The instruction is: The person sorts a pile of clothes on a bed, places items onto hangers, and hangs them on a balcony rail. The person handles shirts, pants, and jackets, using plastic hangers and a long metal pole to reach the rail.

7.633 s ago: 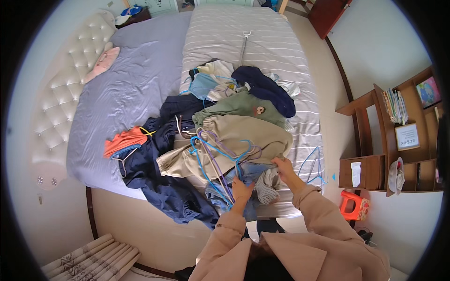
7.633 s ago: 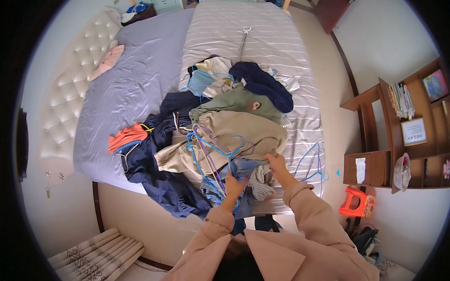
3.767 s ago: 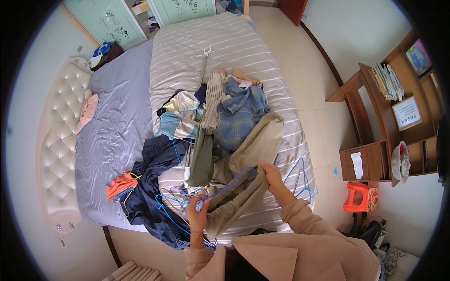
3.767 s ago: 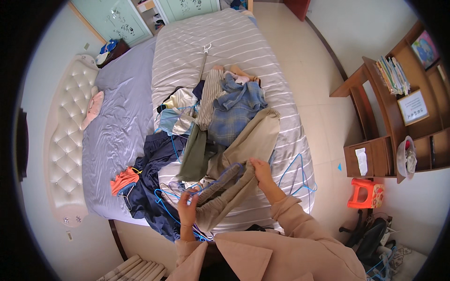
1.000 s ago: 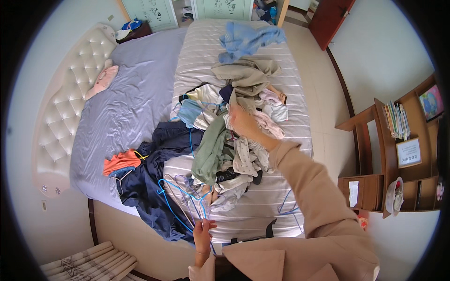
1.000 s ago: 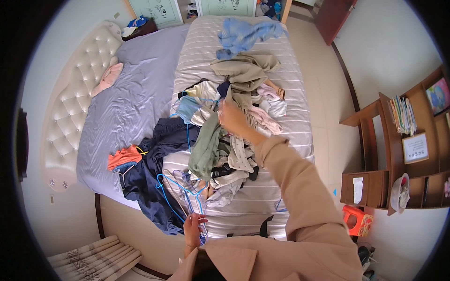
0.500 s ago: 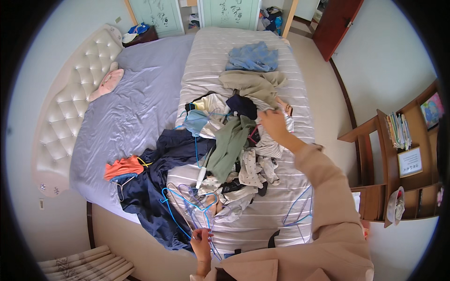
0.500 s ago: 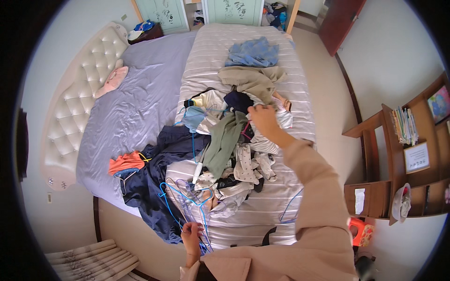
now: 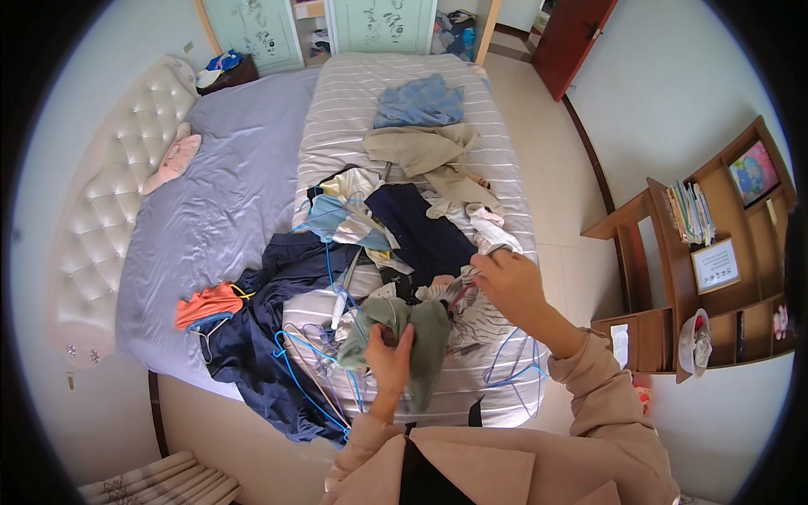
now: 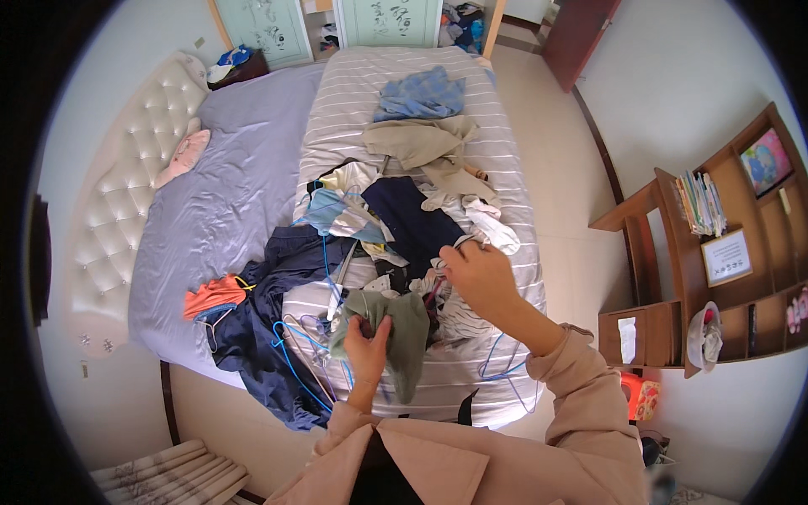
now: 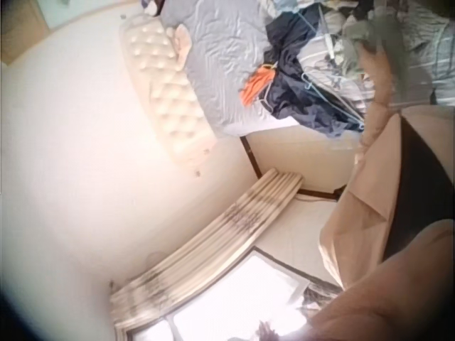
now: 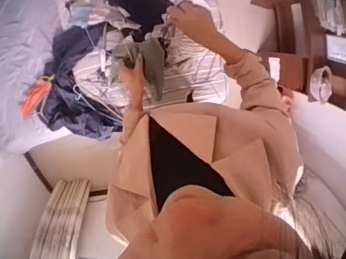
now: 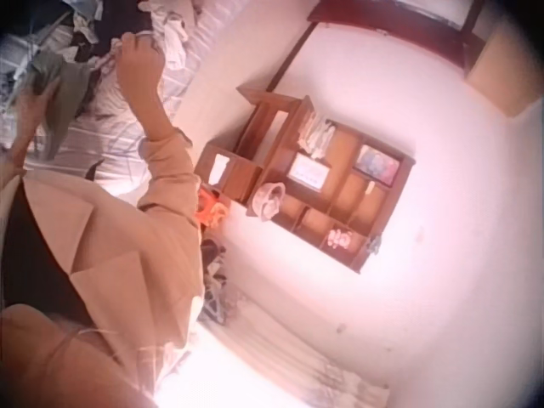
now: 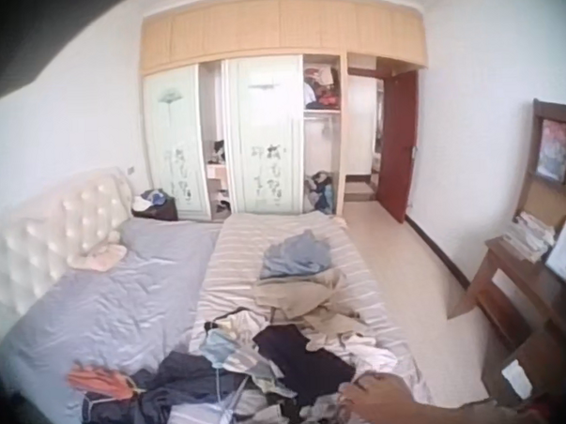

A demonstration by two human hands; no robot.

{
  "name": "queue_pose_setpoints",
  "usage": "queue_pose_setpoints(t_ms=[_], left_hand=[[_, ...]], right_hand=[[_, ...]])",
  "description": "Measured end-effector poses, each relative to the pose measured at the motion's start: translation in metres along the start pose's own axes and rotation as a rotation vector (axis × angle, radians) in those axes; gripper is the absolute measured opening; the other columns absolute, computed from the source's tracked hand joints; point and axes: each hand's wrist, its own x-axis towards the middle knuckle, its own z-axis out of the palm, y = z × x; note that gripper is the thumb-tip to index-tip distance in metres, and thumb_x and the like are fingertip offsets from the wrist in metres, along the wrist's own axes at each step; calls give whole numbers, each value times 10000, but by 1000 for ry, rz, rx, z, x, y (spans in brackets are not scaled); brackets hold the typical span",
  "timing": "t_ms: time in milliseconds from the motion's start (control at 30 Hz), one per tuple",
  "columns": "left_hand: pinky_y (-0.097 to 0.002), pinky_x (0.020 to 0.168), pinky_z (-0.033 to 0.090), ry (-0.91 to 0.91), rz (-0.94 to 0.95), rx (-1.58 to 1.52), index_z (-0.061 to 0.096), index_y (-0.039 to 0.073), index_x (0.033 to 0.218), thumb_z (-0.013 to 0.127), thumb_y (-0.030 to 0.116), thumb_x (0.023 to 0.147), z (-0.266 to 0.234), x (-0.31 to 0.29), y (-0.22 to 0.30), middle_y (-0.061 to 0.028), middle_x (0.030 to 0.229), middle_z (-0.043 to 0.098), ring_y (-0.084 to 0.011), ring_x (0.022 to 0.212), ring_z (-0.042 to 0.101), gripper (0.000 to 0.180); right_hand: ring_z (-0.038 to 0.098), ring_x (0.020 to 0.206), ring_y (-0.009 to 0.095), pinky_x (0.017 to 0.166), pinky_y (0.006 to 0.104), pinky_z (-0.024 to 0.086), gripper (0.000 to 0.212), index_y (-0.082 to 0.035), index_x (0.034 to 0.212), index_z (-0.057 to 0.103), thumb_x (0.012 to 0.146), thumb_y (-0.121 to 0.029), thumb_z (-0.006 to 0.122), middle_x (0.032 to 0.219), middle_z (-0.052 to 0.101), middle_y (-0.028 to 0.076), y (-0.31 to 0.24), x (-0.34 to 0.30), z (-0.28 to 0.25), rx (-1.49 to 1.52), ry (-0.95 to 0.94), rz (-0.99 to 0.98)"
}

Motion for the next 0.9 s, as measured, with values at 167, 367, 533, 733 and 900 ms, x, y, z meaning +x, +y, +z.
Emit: queue_pose_setpoints(t_ms=[167, 367, 533, 733, 900], left_hand=[[-218, 505, 367, 38, 157, 47, 533, 8, 820, 658, 117, 735, -50, 12, 41, -11, 626, 525, -62, 563, 446, 186], [-154, 541, 354, -123, 333, -342, 535, 12, 872, 617, 36, 776, -76, 41, 140, 30, 733, 552, -16, 622, 441, 128], [-260, 569, 444, -386, 406, 299, 563, 16, 864, 648, 175, 756, -54, 30, 58, -69, 679, 607, -112, 639, 577, 211], [-268, 785, 434, -643, -164, -554, 510, -9, 1039, 552, 209, 827, -39, -33, 5, -117, 1010, 596, -175, 867, 592, 306], [-255, 773, 431, -806, -361, -573, 472, -13, 1104, 553, 214, 842, -45, -62, 4, -102, 1061, 549, -132, 904, 548, 356]], right_hand=[[546, 655, 201, 590, 327, 421, 176, -81, 843, 541, 689, -156, 580, 732, 522, 71, 8, -57, 82, -96, -362, -286], [565, 686, 237, 612, 362, 432, 197, -87, 840, 570, 699, -222, 600, 736, 547, 82, -13, -111, 101, 211, -537, -231], [561, 622, 245, 559, 343, 442, 215, -60, 853, 568, 706, -195, 649, 702, 553, 98, -14, -66, 5, 618, -204, 175], [569, 575, 226, 518, 288, 447, 171, -23, 883, 545, 756, -113, 615, 720, 572, 110, -14, -68, -12, 645, 51, 375], [582, 710, 292, 627, 327, 459, 238, -23, 1020, 508, 810, -124, 557, 813, 577, 135, -59, -72, 8, 867, 46, 583]])
